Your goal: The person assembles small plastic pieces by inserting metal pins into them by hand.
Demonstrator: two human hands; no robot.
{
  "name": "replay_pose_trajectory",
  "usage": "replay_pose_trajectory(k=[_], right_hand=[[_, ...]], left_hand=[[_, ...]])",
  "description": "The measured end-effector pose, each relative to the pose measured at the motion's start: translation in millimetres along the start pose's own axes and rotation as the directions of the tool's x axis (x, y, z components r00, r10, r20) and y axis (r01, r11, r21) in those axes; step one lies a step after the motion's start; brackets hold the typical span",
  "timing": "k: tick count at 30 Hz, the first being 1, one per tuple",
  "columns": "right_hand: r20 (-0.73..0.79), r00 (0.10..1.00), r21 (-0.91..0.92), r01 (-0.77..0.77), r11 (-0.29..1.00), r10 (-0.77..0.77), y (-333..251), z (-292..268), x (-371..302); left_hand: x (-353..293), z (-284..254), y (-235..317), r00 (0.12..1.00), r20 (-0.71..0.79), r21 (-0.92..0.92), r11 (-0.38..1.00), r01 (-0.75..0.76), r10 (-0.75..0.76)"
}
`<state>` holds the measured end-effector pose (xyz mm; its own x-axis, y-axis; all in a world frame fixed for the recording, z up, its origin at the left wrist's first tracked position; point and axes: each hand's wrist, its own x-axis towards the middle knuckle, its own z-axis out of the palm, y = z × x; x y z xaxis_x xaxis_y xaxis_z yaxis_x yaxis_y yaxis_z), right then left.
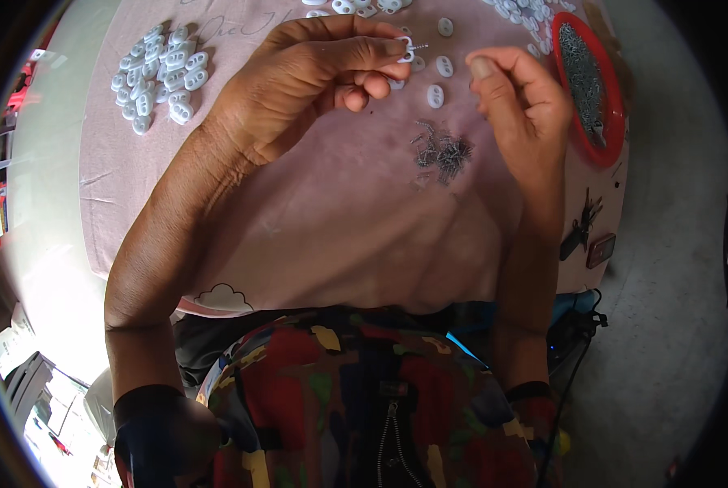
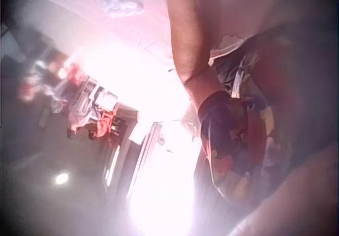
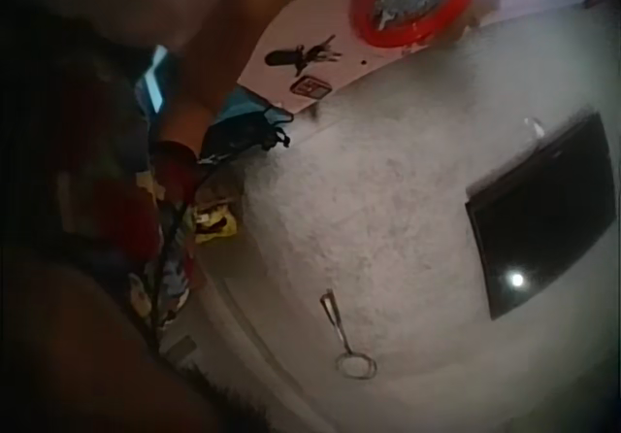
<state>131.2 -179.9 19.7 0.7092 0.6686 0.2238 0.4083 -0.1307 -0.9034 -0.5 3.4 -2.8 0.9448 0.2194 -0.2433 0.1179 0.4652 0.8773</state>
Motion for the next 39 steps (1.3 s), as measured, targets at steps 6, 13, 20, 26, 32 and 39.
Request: replay_pose_trajectory(k=[6, 13, 20, 26, 32, 39], right_hand=[[0.306, 0.952, -0.511, 0.147, 0.847, 0.019, 6, 2, -5], [0.302, 0.951, -0.410, 0.198, 0.891, -0.072, 9, 4, -5], [0.244, 0.969, -0.015, -0.016, 1.000, 0.019, 11, -3, 0], [0.124, 0.968, 0.381, -0.251, 0.890, 0.220, 1, 12, -1], [0.166, 0.955, 0.405, -0.295, 0.865, 0.247, -3, 11, -6], [0.176, 0.951, 0.399, -0.303, 0.865, 0.253, -6, 15, -7]], left_hand=[[0, 0, -1, 1.000, 0.010, 0.027, 0.999, -0.023, 0.023], [0, 4, -2, 1.000, 0.019, 0.081, 0.997, -0.010, 0.008], [-1, 6, -4, 0.999, 0.024, 0.080, 0.995, -0.050, 0.049], [-5, 14, -6, 0.995, -0.004, 0.119, 0.989, -0.094, 0.095], [-8, 19, -6, 0.991, -0.028, 0.138, 0.983, -0.123, 0.128], [-9, 19, -6, 0.988, -0.012, 0.158, 0.976, -0.152, 0.155]])
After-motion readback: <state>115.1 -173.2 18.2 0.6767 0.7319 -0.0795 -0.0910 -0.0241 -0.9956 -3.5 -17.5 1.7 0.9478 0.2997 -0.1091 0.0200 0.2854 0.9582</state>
